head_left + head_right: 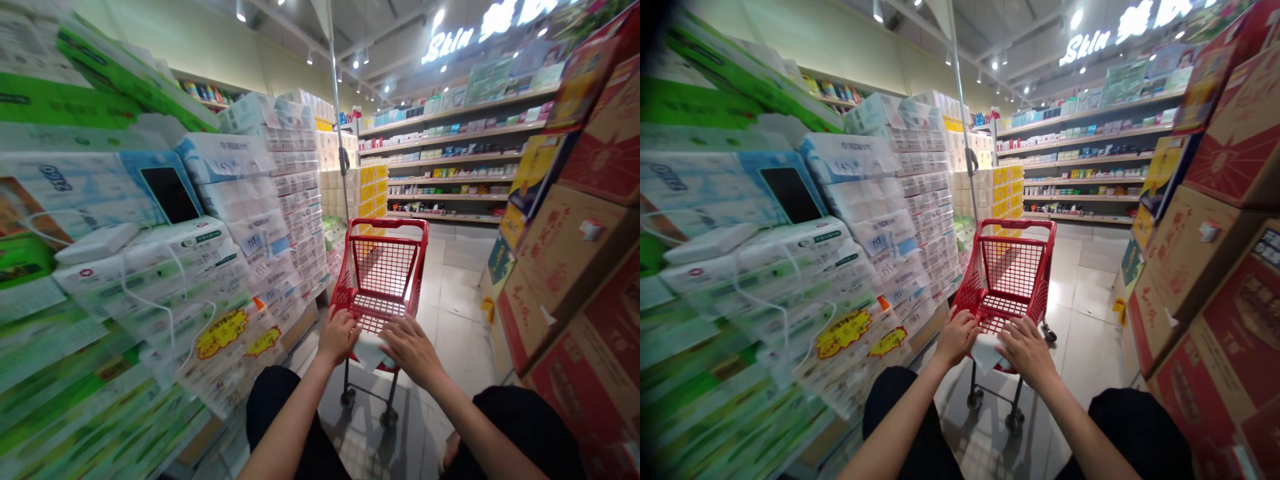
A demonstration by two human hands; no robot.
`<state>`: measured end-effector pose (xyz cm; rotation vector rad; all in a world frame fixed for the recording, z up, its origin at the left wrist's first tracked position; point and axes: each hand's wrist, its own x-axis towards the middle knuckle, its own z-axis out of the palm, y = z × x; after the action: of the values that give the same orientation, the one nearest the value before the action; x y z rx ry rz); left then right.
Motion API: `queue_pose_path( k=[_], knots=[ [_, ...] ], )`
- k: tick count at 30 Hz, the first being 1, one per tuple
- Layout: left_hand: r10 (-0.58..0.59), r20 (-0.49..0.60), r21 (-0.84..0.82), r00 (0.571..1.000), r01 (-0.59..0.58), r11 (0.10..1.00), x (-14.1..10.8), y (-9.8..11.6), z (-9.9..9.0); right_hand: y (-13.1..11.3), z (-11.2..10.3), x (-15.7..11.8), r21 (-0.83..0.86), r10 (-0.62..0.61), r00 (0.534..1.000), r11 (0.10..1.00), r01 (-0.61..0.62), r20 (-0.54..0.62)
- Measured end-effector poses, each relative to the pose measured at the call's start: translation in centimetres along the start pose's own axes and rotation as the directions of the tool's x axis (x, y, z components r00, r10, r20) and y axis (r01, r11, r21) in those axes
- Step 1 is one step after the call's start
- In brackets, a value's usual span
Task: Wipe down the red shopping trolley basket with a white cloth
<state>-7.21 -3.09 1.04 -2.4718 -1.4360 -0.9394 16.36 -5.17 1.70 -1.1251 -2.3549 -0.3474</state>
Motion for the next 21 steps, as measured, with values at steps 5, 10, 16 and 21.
queue_pose_path(
  k=[5, 10, 16, 21],
  knots=[
    [0.055, 0.071, -0.013, 0.996, -0.054, 0.998, -0.6, -1.6, -0.4, 3.0, -0.2, -1.0, -0.090, 0.004, 1.000, 0.996, -0.007, -0.026],
    [0.064, 0.073, -0.060, 0.995, -0.060, 0.996, -0.6, 0.1, 1.1, 0.5, 1.0, -0.5, -0.146, 0.032, 0.999, 0.989, -0.030, 0.008],
    [0.105, 0.088, -0.115, 0.991, -0.094, 0.989, -0.9, 2.4, 2.9, -4.4, 4.2, 2.0, -0.220, 0.039, 0.999, 0.975, -0.031, 0.030],
    [0.095, 0.092, -0.078, 0.991, -0.088, 0.993, -0.8, 2.6, 3.1, -2.3, 3.7, 1.0, -0.170, -0.017, 0.999, 0.985, 0.024, 0.042]
  ],
)
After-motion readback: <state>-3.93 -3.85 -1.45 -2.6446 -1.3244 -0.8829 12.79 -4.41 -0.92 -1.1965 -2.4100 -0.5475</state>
